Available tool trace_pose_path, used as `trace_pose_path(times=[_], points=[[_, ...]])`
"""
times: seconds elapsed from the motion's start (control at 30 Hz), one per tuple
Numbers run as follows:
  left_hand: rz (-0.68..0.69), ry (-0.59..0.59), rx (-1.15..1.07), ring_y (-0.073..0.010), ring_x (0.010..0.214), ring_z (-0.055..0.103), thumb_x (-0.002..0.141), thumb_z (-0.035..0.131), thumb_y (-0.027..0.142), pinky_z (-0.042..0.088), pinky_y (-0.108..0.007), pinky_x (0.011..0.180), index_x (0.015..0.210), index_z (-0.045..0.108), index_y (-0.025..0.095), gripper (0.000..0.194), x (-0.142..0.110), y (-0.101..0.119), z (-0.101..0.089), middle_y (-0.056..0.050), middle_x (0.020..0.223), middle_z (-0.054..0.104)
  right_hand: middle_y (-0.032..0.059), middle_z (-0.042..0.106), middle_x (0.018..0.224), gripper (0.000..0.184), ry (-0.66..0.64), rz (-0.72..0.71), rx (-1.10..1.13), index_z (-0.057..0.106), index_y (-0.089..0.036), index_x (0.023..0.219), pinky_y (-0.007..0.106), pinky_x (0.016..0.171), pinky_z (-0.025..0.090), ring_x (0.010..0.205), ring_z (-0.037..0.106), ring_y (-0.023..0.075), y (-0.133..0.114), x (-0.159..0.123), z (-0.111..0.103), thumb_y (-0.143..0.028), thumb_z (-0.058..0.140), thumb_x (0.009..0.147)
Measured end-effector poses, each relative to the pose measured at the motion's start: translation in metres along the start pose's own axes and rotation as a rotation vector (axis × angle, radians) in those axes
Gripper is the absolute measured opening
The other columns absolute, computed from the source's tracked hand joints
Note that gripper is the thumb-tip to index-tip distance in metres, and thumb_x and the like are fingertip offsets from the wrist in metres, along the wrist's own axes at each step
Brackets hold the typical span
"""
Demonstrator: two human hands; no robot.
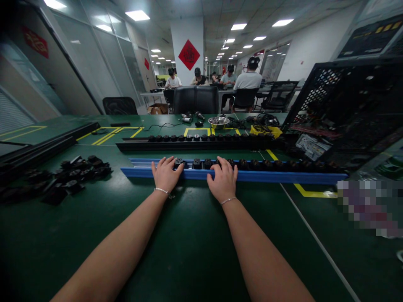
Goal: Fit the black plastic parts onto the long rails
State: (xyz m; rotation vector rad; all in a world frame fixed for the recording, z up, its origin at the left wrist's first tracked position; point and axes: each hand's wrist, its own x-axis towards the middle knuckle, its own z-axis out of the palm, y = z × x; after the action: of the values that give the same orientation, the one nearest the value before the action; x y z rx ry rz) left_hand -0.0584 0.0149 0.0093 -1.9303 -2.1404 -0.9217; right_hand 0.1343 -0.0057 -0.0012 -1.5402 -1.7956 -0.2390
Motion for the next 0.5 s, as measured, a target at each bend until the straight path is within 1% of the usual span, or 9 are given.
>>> trace_pose_path(times=[0.2,0.5], points=[[-0.017,0.015,-0.01,-0.0239,0.126,0.04,0.083,0.043,0.051,0.009,-0.052,0.112,0.11,0.063,0.031,0.039,-0.0002,-0.0005,-0.0009,0.001,0.125,0.059,0.0108,0.048,0.131,0.012,0.004,-0.003,-0.006,0.057,-0.021,0.083,0.059,0.104,0.02,0.121,0.041,0.0292,0.0011,0.0001,0.0012,-0.028,0.05,0.076],[-0.013,0.027,-0.017,-0.024,0.125,0.041,0.083,0.044,0.05,0.008,-0.052,0.112,0.108,0.064,0.031,0.037,0.0003,-0.0023,-0.0013,0.001,0.123,0.061,0.0107,0.048,0.13,0.012,-0.004,0.001,-0.009,0.057,-0.021,0.083,0.057,0.105,0.019,0.122,0.04,0.028,0.001,-0.0001,0.001,-0.028,0.051,0.076]])
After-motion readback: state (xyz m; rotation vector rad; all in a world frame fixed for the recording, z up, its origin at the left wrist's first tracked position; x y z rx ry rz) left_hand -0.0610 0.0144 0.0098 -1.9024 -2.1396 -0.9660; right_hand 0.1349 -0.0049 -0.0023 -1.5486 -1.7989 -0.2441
